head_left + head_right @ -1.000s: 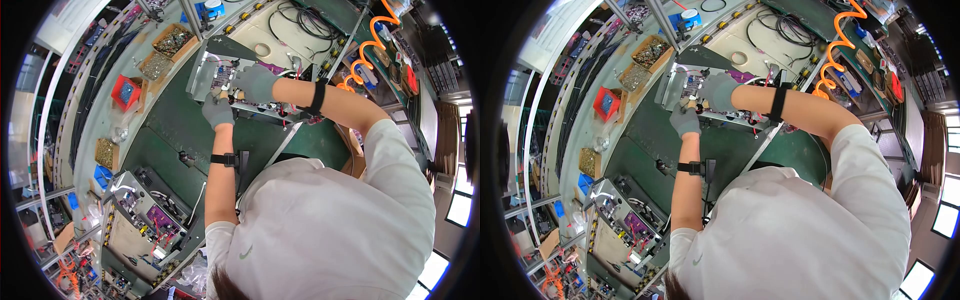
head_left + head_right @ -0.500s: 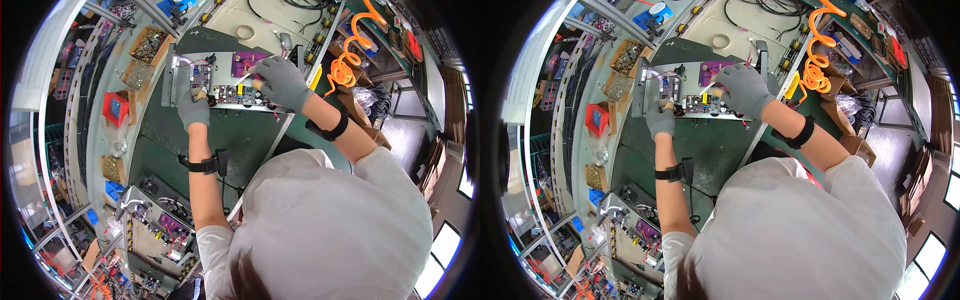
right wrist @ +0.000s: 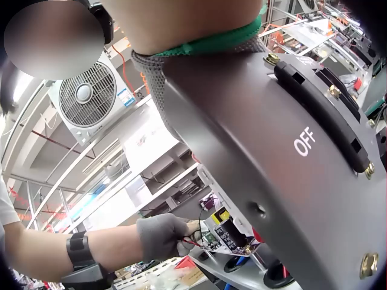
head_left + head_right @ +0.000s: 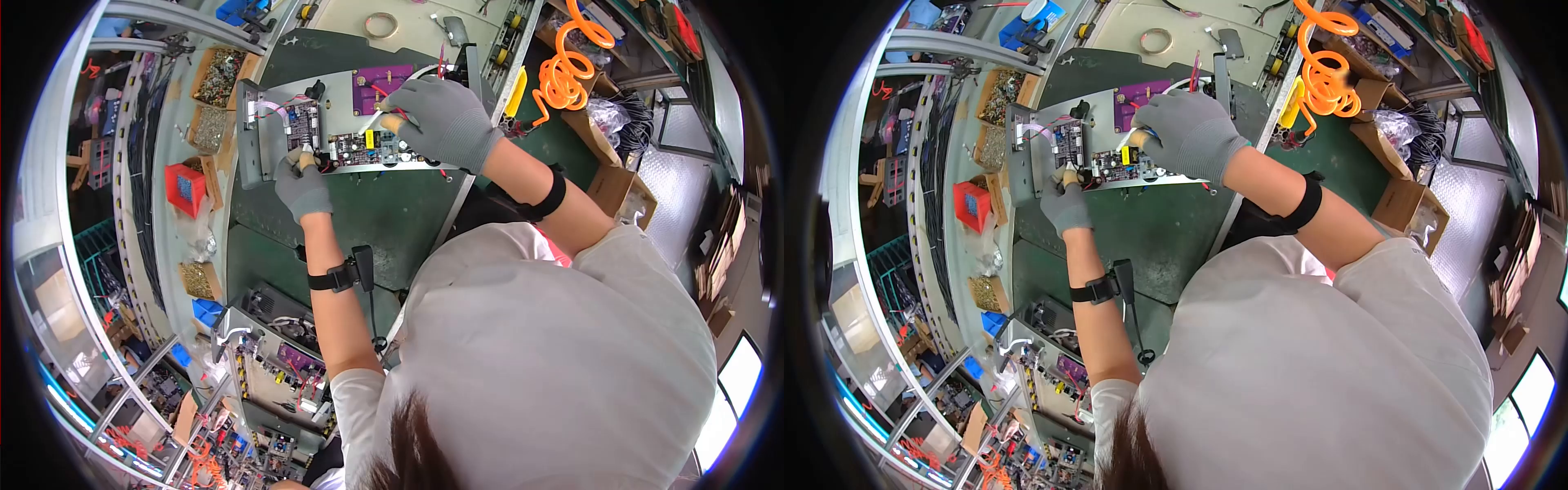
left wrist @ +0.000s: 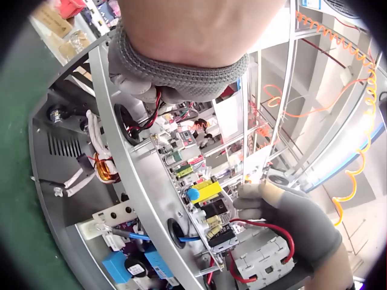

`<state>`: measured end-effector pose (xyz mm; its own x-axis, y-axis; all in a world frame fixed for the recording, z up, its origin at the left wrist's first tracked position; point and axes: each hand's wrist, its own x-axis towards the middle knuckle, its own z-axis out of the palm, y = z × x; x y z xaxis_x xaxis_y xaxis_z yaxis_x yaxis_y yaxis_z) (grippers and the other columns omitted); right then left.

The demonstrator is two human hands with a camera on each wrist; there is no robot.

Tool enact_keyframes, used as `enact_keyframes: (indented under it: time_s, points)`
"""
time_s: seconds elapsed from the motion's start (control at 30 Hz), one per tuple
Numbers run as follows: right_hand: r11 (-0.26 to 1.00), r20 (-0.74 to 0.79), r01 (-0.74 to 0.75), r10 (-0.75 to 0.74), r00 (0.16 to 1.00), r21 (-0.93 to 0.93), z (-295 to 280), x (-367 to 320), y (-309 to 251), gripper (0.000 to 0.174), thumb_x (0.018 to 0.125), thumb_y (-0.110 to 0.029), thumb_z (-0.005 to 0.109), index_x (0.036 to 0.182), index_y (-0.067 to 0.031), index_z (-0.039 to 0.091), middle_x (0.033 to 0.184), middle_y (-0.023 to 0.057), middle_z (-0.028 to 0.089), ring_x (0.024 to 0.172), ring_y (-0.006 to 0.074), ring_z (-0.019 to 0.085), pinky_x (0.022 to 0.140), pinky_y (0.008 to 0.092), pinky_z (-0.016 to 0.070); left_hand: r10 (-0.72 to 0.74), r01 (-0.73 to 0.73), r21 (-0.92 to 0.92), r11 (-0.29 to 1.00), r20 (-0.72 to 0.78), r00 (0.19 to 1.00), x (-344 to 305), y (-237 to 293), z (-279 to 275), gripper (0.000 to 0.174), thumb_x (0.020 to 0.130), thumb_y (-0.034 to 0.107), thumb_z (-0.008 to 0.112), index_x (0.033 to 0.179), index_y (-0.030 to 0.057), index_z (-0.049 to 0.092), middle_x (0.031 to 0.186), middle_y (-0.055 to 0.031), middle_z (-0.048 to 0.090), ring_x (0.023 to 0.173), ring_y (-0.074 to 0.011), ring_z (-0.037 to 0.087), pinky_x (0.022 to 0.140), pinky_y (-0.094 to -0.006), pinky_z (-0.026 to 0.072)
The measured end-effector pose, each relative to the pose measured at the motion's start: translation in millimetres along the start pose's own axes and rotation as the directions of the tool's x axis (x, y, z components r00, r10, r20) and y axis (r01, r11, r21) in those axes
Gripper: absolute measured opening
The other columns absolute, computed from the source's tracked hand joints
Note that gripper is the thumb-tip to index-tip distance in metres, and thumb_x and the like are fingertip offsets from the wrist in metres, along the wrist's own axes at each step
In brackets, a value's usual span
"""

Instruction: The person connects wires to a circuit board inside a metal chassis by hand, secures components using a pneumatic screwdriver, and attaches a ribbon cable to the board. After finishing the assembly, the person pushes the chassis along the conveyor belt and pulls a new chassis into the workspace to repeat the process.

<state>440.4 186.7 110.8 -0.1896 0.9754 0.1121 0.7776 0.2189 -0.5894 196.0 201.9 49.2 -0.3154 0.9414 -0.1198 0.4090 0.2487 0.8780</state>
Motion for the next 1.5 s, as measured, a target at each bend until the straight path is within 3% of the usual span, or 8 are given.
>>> enact_keyframes:
  time_s: [0.47,0.67,0.73,0.93,1.07,1.17,1.23,1.5]
  points:
    - [0.998,0.065,-0.07,0.07,0.995,-0.006,-2.4,1.2,-2.3,0.024,0.079,-0.028,0.058,0.095,-0.0115,0.065,0.091,0.0072,0.063,0.084,0.0253,0.061,0.073,0.0372,0.0489,0.049,-0.056,0.181,0.982,0.044,0.998,5.2,17.5,-3.8,0.017,0.082,0.006,0.06,0.097,-0.0014,0.06,0.075,-0.0057,0.062,0.065,-0.0101,0.056,0.061,-0.0232,0.0449]
    - [0.999,0.007,-0.043,0.042,0.999,0.015,0.8,-1.4,-0.6,0.025,0.08,-0.03,0.055,0.091,-0.0105,0.066,0.084,0.0073,0.061,0.082,0.0263,0.06,0.074,0.0401,0.0473,0.067,-0.135,0.482,0.866,0.155,0.986,22.8,40.6,-2.0,0.018,0.077,0.009,0.062,0.093,0.0019,0.064,0.076,-0.0089,0.065,0.068,-0.0167,0.061,0.066,-0.0284,0.0472]
    - [0.999,-0.01,-0.032,0.032,0.999,0.011,0.9,-1.3,-0.8,0.025,0.08,-0.031,0.055,0.09,-0.0102,0.066,0.083,0.0072,0.061,0.081,0.0259,0.06,0.073,0.0399,0.0472,-0.057,-0.114,0.717,0.688,0.21,0.976,27.9,60.3,-0.2,0.016,0.076,0.01,0.063,0.09,0.0019,0.064,0.077,-0.0095,0.066,0.071,-0.0177,0.062,0.067,-0.0289,0.0476]
    - [0.999,-0.042,-0.033,0.034,0.999,0.023,6.1,-2.0,1.3,0.025,0.08,-0.032,0.055,0.087,-0.0098,0.065,0.081,0.0073,0.061,0.08,0.0248,0.06,0.071,0.0391,0.047,-0.112,0.004,0.442,0.897,0.219,0.969,44.5,28.2,-4.0,0.019,0.073,0.011,0.067,0.088,-0.0001,0.065,0.08,-0.0093,0.067,0.069,-0.0168,0.062,0.065,-0.0287,0.048]
    - [0.996,0.064,-0.093,0.094,0.994,-0.014,-0.1,-2.1,-1.0,0.025,0.079,-0.029,0.058,0.094,-0.0115,0.065,0.09,0.0041,0.063,0.089,0.0225,0.059,0.077,0.037,0.0487,-0.112,0.034,0.436,0.899,0.155,0.982,39.8,29.0,-1.3,0.022,0.073,0.01,0.069,0.091,-0.0024,0.063,0.08,-0.0091,0.066,0.069,-0.0153,0.061,0.064,-0.0277,0.0478]
    - [1.0,-0.074,-0.013,0.013,0.997,0.012,8.6,-3.4,4.5,0.023,0.079,-0.029,0.056,0.086,-0.009,0.065,0.08,0.0081,0.06,0.08,0.0242,0.06,0.07,0.0384,0.047,-0.131,0.086,0.459,0.884,0.068,0.989,46.6,24.8,-5.0,0.031,0.073,0.008,0.068,0.1,-0.0036,0.06,0.08,-0.0102,0.064,0.065,-0.0156,0.061,0.058,-0.0275,0.0477]
    - [0.999,-0.049,-0.025,0.027,0.998,0.033,6.7,-3.4,3.5,0.023,0.078,-0.028,0.056,0.087,-0.0087,0.065,0.08,0.0084,0.06,0.08,0.0243,0.06,0.07,0.0379,0.047,-0.316,0.273,0.394,0.877,0.048,0.947,51.8,28.2,-8.5,0.036,0.072,0.004,0.066,0.106,-0.004,0.056,0.082,-0.0118,0.063,0.059,-0.0164,0.061,0.048,-0.0267,0.0457]
    - [0.998,0.002,-0.064,0.064,0.998,0.028,1.6,-3.9,0.9,0.023,0.077,-0.028,0.058,0.091,-0.0105,0.065,0.084,0.0063,0.061,0.084,0.0233,0.059,0.07,0.0378,0.0462,-0.417,0.328,0.358,0.874,0.207,0.885,60.9,39.2,-14.0,0.035,0.072,-0.004,0.06,0.106,-0.0025,0.054,0.084,-0.0132,0.062,0.053,-0.0158,0.06,0.04,-0.0248,0.0434]
